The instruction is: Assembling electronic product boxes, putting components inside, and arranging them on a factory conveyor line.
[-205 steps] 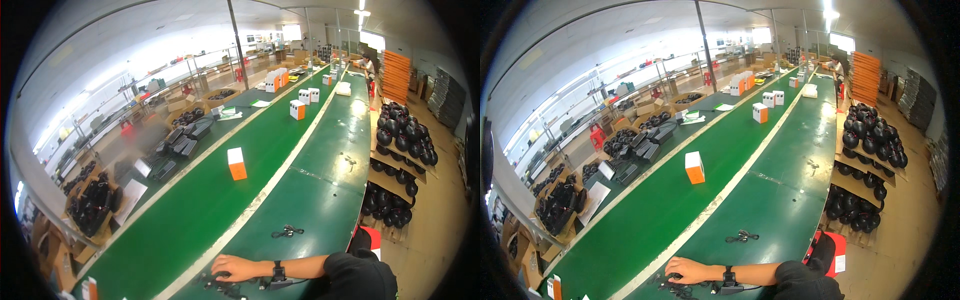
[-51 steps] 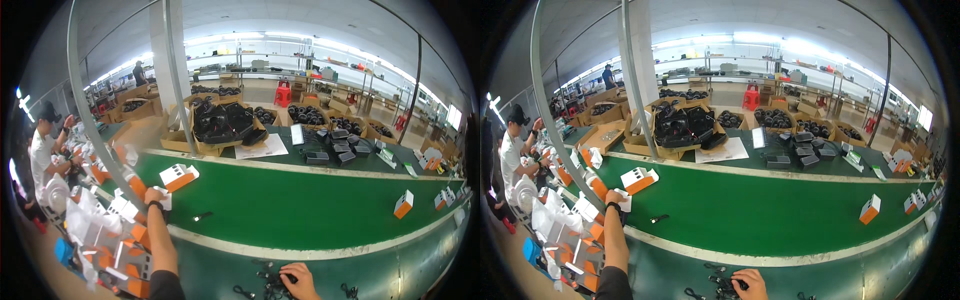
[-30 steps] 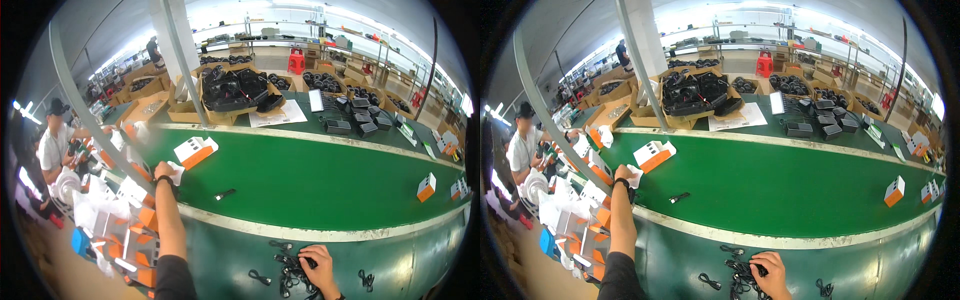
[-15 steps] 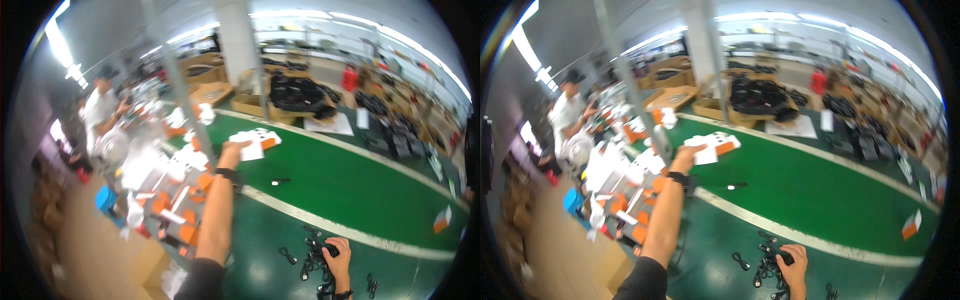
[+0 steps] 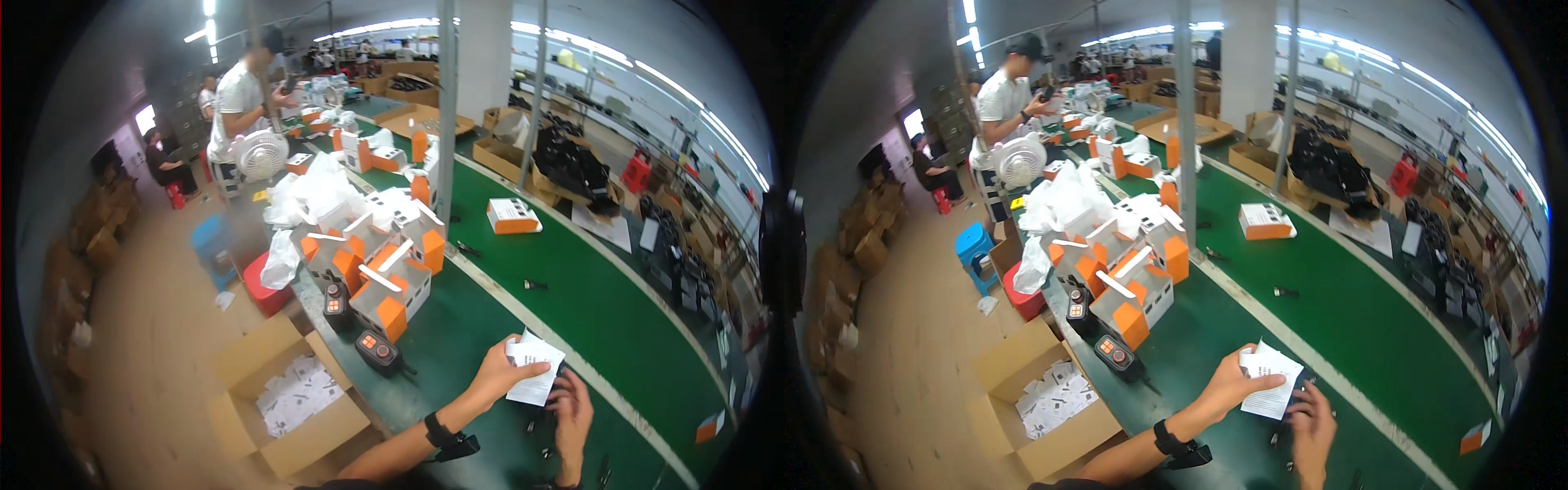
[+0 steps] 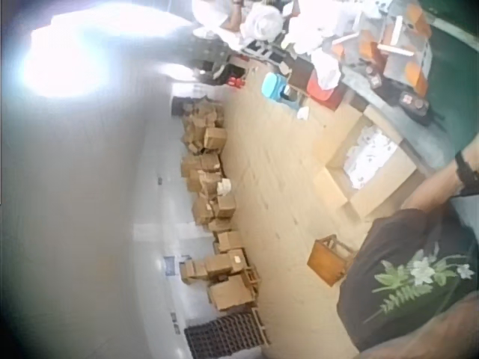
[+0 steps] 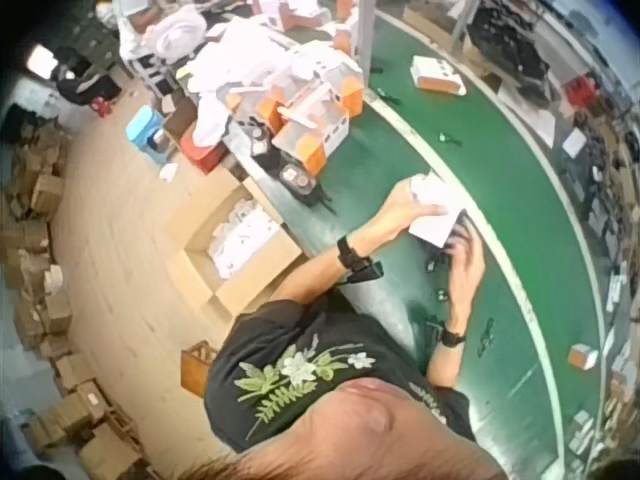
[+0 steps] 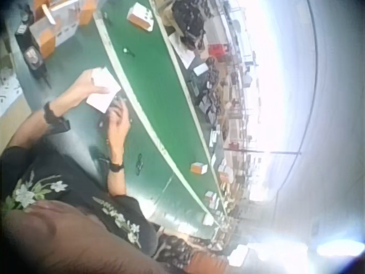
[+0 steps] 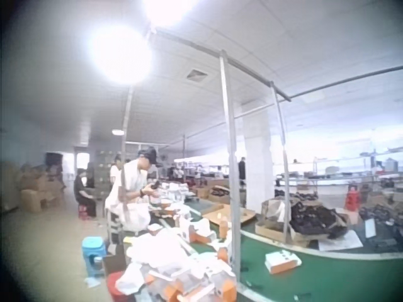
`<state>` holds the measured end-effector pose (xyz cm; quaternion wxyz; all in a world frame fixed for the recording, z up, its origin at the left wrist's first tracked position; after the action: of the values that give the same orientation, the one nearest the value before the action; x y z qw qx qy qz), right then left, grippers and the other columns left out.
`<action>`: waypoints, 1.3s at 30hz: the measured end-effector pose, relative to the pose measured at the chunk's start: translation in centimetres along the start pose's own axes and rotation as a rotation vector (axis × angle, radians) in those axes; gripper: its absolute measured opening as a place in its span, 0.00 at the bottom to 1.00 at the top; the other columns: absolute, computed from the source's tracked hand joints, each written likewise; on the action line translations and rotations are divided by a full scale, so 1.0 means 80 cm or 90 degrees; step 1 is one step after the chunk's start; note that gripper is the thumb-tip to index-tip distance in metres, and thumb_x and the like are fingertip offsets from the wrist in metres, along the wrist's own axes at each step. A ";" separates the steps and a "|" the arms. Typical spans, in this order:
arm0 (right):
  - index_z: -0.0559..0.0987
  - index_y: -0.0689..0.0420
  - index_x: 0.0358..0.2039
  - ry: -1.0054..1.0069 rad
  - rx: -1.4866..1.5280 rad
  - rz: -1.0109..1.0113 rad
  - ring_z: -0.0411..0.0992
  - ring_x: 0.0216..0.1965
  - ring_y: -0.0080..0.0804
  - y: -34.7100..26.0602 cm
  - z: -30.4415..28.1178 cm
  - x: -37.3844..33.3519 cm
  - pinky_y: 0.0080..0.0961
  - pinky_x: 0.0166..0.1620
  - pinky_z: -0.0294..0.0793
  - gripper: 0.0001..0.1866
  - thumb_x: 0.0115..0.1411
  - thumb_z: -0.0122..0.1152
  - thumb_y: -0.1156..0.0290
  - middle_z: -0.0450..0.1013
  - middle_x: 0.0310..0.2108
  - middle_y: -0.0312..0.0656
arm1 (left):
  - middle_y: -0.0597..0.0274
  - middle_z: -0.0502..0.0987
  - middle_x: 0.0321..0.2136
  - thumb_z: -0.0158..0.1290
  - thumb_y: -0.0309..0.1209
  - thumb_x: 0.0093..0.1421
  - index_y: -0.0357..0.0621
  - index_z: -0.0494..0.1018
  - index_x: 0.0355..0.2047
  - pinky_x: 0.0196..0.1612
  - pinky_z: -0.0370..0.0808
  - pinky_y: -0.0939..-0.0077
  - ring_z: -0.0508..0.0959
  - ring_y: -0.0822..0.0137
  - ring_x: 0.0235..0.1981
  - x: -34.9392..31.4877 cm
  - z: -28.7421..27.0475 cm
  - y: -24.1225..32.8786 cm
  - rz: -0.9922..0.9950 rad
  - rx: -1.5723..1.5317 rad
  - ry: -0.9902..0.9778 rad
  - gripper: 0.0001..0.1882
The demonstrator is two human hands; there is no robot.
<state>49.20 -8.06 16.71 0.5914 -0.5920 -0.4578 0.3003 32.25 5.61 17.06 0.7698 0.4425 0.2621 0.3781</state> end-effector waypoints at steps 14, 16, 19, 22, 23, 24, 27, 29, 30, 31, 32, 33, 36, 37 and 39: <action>0.82 0.66 0.47 0.080 0.089 0.103 0.75 0.25 0.21 0.002 0.125 -0.029 0.20 0.26 0.73 0.12 0.78 0.59 0.68 0.82 0.34 0.40 | 0.58 0.75 0.45 0.55 0.33 0.77 0.39 0.58 0.66 0.34 0.78 0.75 0.77 0.72 0.36 -0.089 -0.023 -0.036 0.219 0.026 0.102 0.24; 0.81 0.64 0.47 0.088 0.094 0.112 0.76 0.25 0.21 -0.010 0.152 -0.027 0.21 0.26 0.74 0.13 0.80 0.56 0.66 0.82 0.33 0.40 | 0.60 0.78 0.42 0.55 0.30 0.77 0.36 0.63 0.61 0.29 0.77 0.79 0.79 0.76 0.30 -0.104 -0.042 -0.035 0.164 -0.106 0.130 0.19; 0.79 0.61 0.50 -0.041 0.128 0.149 0.76 0.25 0.20 -0.014 0.197 -0.034 0.21 0.26 0.75 0.13 0.80 0.55 0.63 0.80 0.33 0.36 | 0.53 0.81 0.46 0.62 0.18 0.69 0.37 0.66 0.54 0.47 0.85 0.69 0.84 0.68 0.43 -0.144 -0.084 -0.011 0.183 -0.054 0.227 0.18; 0.77 0.64 0.57 -0.101 0.055 0.092 0.77 0.32 0.24 -0.033 0.214 -0.044 0.23 0.31 0.79 0.17 0.78 0.58 0.63 0.79 0.38 0.42 | 0.59 0.81 0.44 0.68 0.20 0.65 0.38 0.69 0.51 0.49 0.82 0.71 0.82 0.70 0.44 -0.173 -0.083 0.012 0.155 -0.018 0.326 0.20; 0.76 0.64 0.59 -0.109 0.073 0.055 0.79 0.36 0.26 -0.035 0.219 -0.059 0.26 0.34 0.81 0.18 0.78 0.58 0.64 0.80 0.41 0.44 | 0.61 0.80 0.44 0.70 0.21 0.64 0.39 0.70 0.49 0.49 0.81 0.73 0.81 0.71 0.44 -0.190 -0.085 0.002 0.164 0.112 0.366 0.20; 0.76 0.64 0.61 -0.115 -0.060 -0.116 0.79 0.39 0.30 -0.042 0.220 -0.060 0.29 0.37 0.83 0.20 0.76 0.61 0.66 0.80 0.43 0.45 | 0.64 0.79 0.43 0.72 0.22 0.62 0.40 0.71 0.48 0.48 0.80 0.75 0.80 0.72 0.44 -0.204 -0.092 0.000 0.192 0.254 0.427 0.21; 0.65 0.66 0.74 -0.152 0.098 -0.113 0.79 0.44 0.32 -0.009 0.212 -0.074 0.28 0.49 0.80 0.32 0.76 0.57 0.64 0.78 0.56 0.50 | 0.62 0.80 0.44 0.75 0.26 0.60 0.40 0.72 0.53 0.50 0.80 0.74 0.80 0.73 0.46 -0.224 -0.125 -0.031 0.151 0.167 0.416 0.26; 0.80 0.63 0.62 -0.215 0.116 0.033 0.79 0.51 0.39 -0.050 0.209 -0.083 0.34 0.55 0.78 0.21 0.76 0.62 0.63 0.81 0.53 0.47 | 0.39 0.76 0.61 0.60 0.37 0.72 0.45 0.74 0.65 0.65 0.72 0.46 0.76 0.46 0.61 -0.279 -0.181 -0.062 0.136 0.138 0.521 0.24; 0.80 0.63 0.62 -0.244 0.125 0.031 0.79 0.51 0.39 -0.050 0.210 -0.083 0.34 0.55 0.78 0.21 0.76 0.62 0.63 0.81 0.53 0.47 | 0.56 0.82 0.48 0.76 0.25 0.59 0.39 0.69 0.59 0.55 0.83 0.67 0.84 0.66 0.49 -0.308 -0.193 -0.030 0.235 0.006 0.598 0.33; 0.75 0.64 0.67 -0.297 0.033 -0.017 0.78 0.51 0.37 -0.048 0.206 -0.081 0.33 0.54 0.78 0.26 0.78 0.57 0.60 0.80 0.55 0.47 | 0.50 0.83 0.51 0.76 0.23 0.58 0.38 0.65 0.62 0.58 0.84 0.62 0.86 0.60 0.52 -0.337 -0.225 -0.022 0.205 0.074 0.687 0.38; 0.69 0.66 0.72 -0.344 -0.065 -0.064 0.77 0.51 0.35 -0.040 0.202 -0.078 0.32 0.54 0.78 0.30 0.81 0.53 0.56 0.79 0.58 0.47 | 0.53 0.82 0.50 0.75 0.23 0.58 0.35 0.65 0.61 0.55 0.85 0.65 0.85 0.63 0.50 -0.352 -0.250 -0.012 0.188 0.118 0.769 0.36; 0.69 0.66 0.72 -0.359 -0.072 -0.057 0.77 0.51 0.35 -0.041 0.203 -0.076 0.32 0.54 0.78 0.30 0.81 0.53 0.56 0.79 0.58 0.47 | 0.53 0.82 0.49 0.74 0.22 0.59 0.35 0.65 0.60 0.54 0.85 0.66 0.84 0.63 0.49 -0.375 -0.297 -0.027 0.274 0.164 0.837 0.35; 0.71 0.66 0.71 -0.383 -0.079 -0.032 0.79 0.47 0.37 -0.014 0.184 -0.060 0.31 0.51 0.80 0.28 0.76 0.58 0.65 0.80 0.56 0.50 | 0.52 0.78 0.51 0.76 0.26 0.57 0.31 0.66 0.62 0.60 0.79 0.64 0.79 0.59 0.55 -0.417 -0.454 -0.114 0.281 0.220 1.007 0.38; 0.70 0.67 0.72 -0.365 -0.064 -0.056 0.80 0.44 0.32 0.001 0.180 -0.054 0.29 0.49 0.80 0.28 0.76 0.56 0.68 0.80 0.54 0.51 | 0.50 0.77 0.52 0.77 0.28 0.55 0.30 0.66 0.63 0.64 0.75 0.62 0.77 0.56 0.59 -0.417 -0.513 -0.154 0.250 0.274 1.070 0.41; 0.80 0.66 0.62 -0.352 -0.152 -0.114 0.81 0.41 0.32 -0.034 0.184 -0.039 0.28 0.48 0.81 0.21 0.70 0.59 0.78 0.83 0.49 0.51 | 0.48 0.76 0.54 0.78 0.30 0.55 0.28 0.65 0.63 0.67 0.72 0.61 0.75 0.54 0.61 -0.425 -0.595 -0.227 0.144 0.325 1.156 0.42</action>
<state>34.25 -4.91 17.00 0.3952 -0.5102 -0.6837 0.3406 -16.12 -4.93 -18.96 0.1107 0.1569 0.7909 0.5810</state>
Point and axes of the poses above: each hand's wrist, its own x-axis towards the middle knuckle, its own z-axis out of the palm, y = z × x, the point moved 1 cm from there along x, towards the middle knuckle
